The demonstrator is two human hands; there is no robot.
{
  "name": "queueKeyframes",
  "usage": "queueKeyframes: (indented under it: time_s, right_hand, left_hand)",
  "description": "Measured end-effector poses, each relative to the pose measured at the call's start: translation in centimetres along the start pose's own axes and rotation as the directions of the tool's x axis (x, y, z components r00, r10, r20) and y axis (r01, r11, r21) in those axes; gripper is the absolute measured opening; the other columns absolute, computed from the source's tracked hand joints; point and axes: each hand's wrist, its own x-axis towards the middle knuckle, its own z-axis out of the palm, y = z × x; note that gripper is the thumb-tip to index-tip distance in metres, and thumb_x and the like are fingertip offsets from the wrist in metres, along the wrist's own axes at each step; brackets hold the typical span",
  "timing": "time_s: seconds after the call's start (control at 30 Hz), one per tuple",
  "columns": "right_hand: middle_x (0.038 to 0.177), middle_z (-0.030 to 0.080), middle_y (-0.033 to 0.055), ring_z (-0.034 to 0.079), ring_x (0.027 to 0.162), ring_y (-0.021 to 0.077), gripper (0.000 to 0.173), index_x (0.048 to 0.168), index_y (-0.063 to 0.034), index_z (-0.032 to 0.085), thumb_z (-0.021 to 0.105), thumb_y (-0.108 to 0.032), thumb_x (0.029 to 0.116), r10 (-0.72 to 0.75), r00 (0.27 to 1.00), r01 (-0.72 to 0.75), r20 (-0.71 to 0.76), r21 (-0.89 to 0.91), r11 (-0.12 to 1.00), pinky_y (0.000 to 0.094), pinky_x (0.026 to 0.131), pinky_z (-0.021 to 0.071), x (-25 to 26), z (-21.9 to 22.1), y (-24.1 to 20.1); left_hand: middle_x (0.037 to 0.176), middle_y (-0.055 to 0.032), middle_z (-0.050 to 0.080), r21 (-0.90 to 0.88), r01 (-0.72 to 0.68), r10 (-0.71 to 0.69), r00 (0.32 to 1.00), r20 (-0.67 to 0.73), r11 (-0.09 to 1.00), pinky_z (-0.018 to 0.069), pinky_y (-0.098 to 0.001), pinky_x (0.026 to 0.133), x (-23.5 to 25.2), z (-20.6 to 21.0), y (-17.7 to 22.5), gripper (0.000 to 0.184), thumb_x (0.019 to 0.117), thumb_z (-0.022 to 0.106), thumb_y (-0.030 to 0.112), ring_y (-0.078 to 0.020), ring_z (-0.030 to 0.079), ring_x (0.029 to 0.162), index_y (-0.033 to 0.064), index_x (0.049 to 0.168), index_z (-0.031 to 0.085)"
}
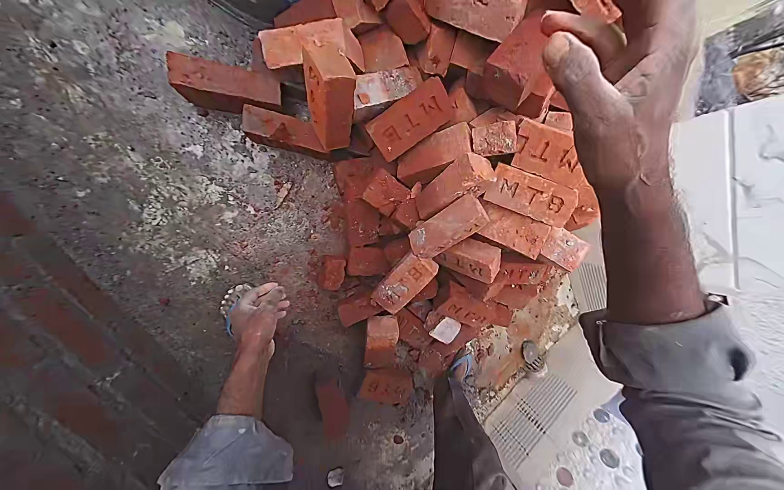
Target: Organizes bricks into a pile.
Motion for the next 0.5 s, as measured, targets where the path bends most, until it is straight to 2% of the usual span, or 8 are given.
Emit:
queueKeyframes:
  time_s: [0.03,0.07,0.1,0.17,0.27,0.37,0.43,0.5]
  right_hand:
    - [0.14,0.057,0.0127,0.064,0.122,0.0197,0.057,0.142,-0.0012,0.052,0.07,-0.027,0.0947,0.102,0.982,-0.103,0.159,-0.007,0.995,0.0356,0.1,0.0603,-7.3,3.7,1.5]
    - [0.149,0.051,0.0102,0.061,0.127,0.0172,0.064,0.149,-0.0064,0.049,0.071,-0.029,0.0936,0.222,0.943,-0.222,0.247,-0.029,0.975,0.0355,0.102,0.0573,-14.9,7.1,3.8]
    - [0.15,0.053,0.0049,0.06,0.127,0.0132,0.063,0.149,-0.0127,0.051,0.072,-0.032,0.0935,0.361,0.892,-0.366,0.273,-0.034,0.93,0.0344,0.103,0.057,-22.9,10.4,7.1]
    - [0.14,0.061,0.0022,0.068,0.117,0.0116,0.058,0.144,-0.0158,0.057,0.075,-0.036,0.0925,0.67,0.694,-0.703,0.264,0.046,0.71,0.0335,0.098,0.062,-39.7,15.6,13.0]
    - [0.131,0.067,0.0036,0.07,0.111,0.0122,0.058,0.138,-0.0143,0.061,0.078,-0.039,0.0886,0.887,0.373,-0.927,0.271,0.142,0.347,0.0335,0.094,0.0621,-58.6,18.3,14.9]
    - [0.134,0.066,0.0032,0.068,0.115,0.0103,0.058,0.139,-0.0179,0.062,0.078,-0.041,0.0884,0.908,0.22,-0.971,0.358,0.174,0.167,0.0332,0.096,0.0611,-66.9,18.9,13.0]
    - [0.133,0.066,0.0033,0.067,0.116,0.01,0.056,0.139,-0.0179,0.062,0.076,-0.041,0.0895,0.903,0.208,-0.964,0.376,0.233,0.126,0.0331,0.096,0.0606,-69.1,20.1,13.7]
    - [0.128,0.069,0.0023,0.068,0.113,0.0092,0.053,0.136,-0.0178,0.063,0.076,-0.04,0.0898,0.91,0.203,-0.945,0.362,0.315,0.085,0.0327,0.094,0.0603,-70.7,21.8,14.7]
  left_hand:
    - [0.107,-0.0134,0.071,0.035,0.004,-0.005,1.0,0.006,0.999,0.0624,-0.0389,0.072,-0.6,-0.2,-0.1,0.033,0.1023,0.062,0.026,-0.0217,0.073,0.084,0.0065,0.128,0.064]
    - [0.106,-0.0128,0.072,0.062,-0.001,0.001,1.0,0.009,0.998,0.0626,-0.0385,0.072,-0.7,0.2,-0.1,0.032,0.102,0.062,0.027,-0.0214,0.073,0.084,0.0058,0.127,0.065]
    - [0.107,-0.0127,0.072,0.086,-0.005,0.003,1.0,0.019,0.996,0.0624,-0.0388,0.073,-0.9,1.1,-0.2,0.033,0.1019,0.063,0.027,-0.0216,0.073,0.085,0.0052,0.126,0.065]
    - [0.109,-0.0129,0.072,0.168,-0.004,-0.006,0.999,0.054,0.986,0.0618,-0.0394,0.076,-2.0,2.1,-1.5,0.033,0.1016,0.063,0.028,-0.022,0.073,0.088,0.006,0.126,0.066]
    - [0.111,-0.0127,0.072,0.347,-0.051,-0.001,0.989,0.148,0.936,0.061,-0.0405,0.078,-3.4,4.6,-4.8,0.035,0.1009,0.064,0.031,-0.0221,0.072,0.091,0.0075,0.127,0.066]
    - [0.123,-0.0109,0.071,0.541,-0.213,0.084,0.964,0.253,0.814,0.0601,-0.0415,0.09,-5.8,8.5,-9.0,0.06,0.0947,0.071,0.047,-0.0196,0.071,0.105,0.0089,0.14,0.058]
    - [0.146,-0.014,0.056,0.605,-0.372,0.203,0.922,0.331,0.704,0.0517,-0.0424,0.108,-6.4,13.2,-11.0,0.096,0.0859,0.075,0.057,-0.021,0.059,0.13,0.007,0.157,0.035]
    - [0.162,-0.019,0.036,0.62,-0.55,0.401,0.834,0.379,0.559,0.0419,-0.0411,0.118,-4.8,18.4,-11.9,0.128,0.0723,0.081,0.067,-0.0237,0.042,0.146,0.005,0.163,0.015]
